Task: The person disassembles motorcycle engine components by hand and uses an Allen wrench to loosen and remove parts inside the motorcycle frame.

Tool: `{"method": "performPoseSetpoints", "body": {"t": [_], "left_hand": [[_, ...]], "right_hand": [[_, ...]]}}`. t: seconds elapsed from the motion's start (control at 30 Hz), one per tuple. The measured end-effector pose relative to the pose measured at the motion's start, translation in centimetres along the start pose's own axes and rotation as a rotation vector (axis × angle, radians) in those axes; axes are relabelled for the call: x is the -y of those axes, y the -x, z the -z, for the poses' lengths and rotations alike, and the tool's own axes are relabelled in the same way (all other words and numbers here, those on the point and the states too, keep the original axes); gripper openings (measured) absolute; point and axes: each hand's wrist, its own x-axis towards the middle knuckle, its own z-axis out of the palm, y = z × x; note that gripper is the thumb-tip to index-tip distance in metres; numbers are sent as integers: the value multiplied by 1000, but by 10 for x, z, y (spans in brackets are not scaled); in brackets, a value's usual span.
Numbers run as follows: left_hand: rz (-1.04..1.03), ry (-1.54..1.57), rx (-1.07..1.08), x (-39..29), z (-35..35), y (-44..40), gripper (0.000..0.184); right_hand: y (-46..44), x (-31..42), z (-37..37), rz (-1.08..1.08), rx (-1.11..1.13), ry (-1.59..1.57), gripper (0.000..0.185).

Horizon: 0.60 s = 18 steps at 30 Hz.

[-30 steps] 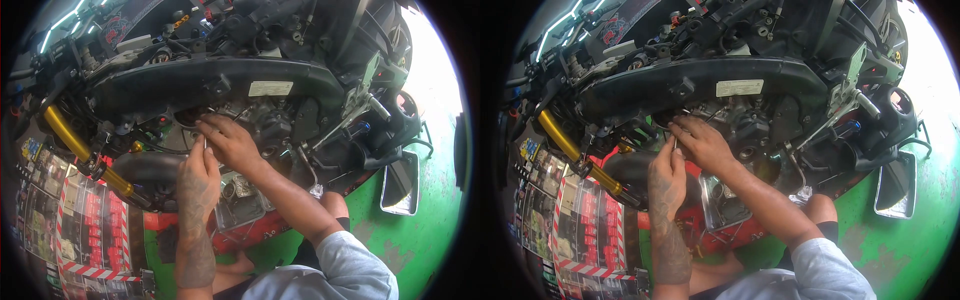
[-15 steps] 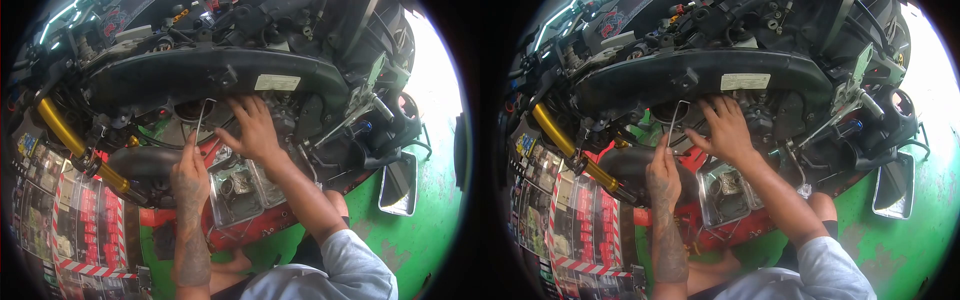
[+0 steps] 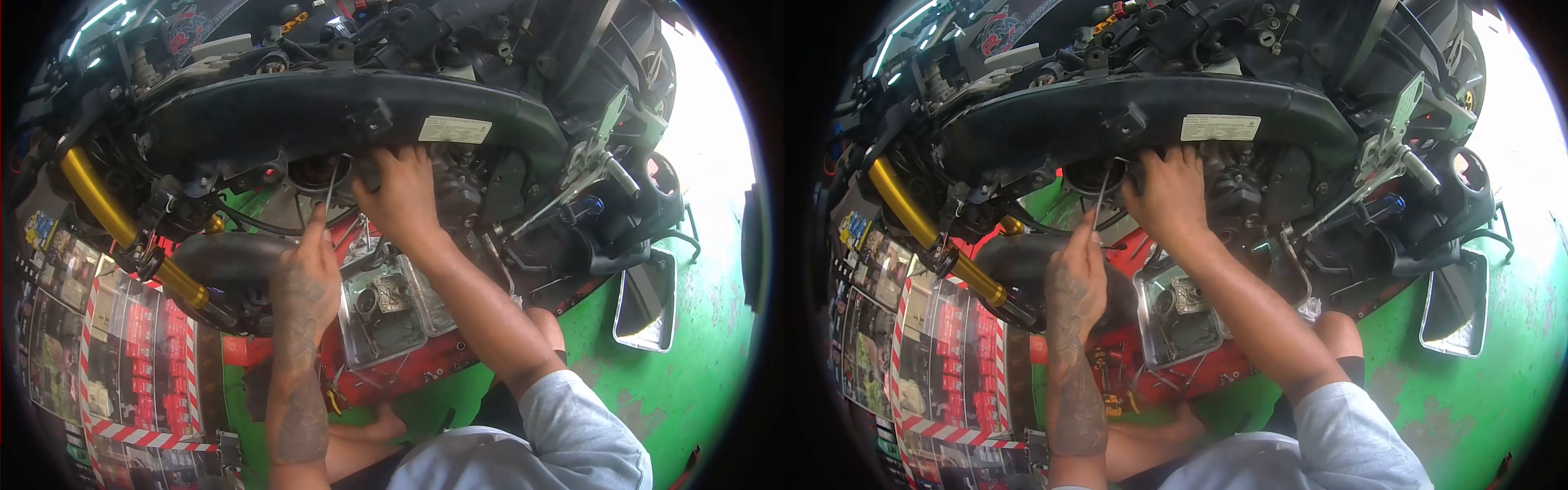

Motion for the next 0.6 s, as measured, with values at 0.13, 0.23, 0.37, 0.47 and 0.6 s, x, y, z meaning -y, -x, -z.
{"method": "performPoseSetpoints", "body": {"t": [0.13, 0.23, 0.37, 0.47, 0.6], "left_hand": [[16, -154, 35, -40, 2, 2, 40], [20, -233, 35, -75, 4, -4, 37], [-107, -261, -58, -112, 5, -16, 26], [-239, -216, -81, -120, -6, -38, 20], [-453, -226, -263, -103, -7, -51, 14]], "right_hand": [[-4, 4, -3, -61, 36, -25, 31], [-12, 2, -3, -113, 117, -46, 30], [-6, 2, 2, -16, 36, -17, 30], [-3, 0, -8, 47, 7, 43, 30], [-12, -8, -26, 11, 83, 100, 27]]}}
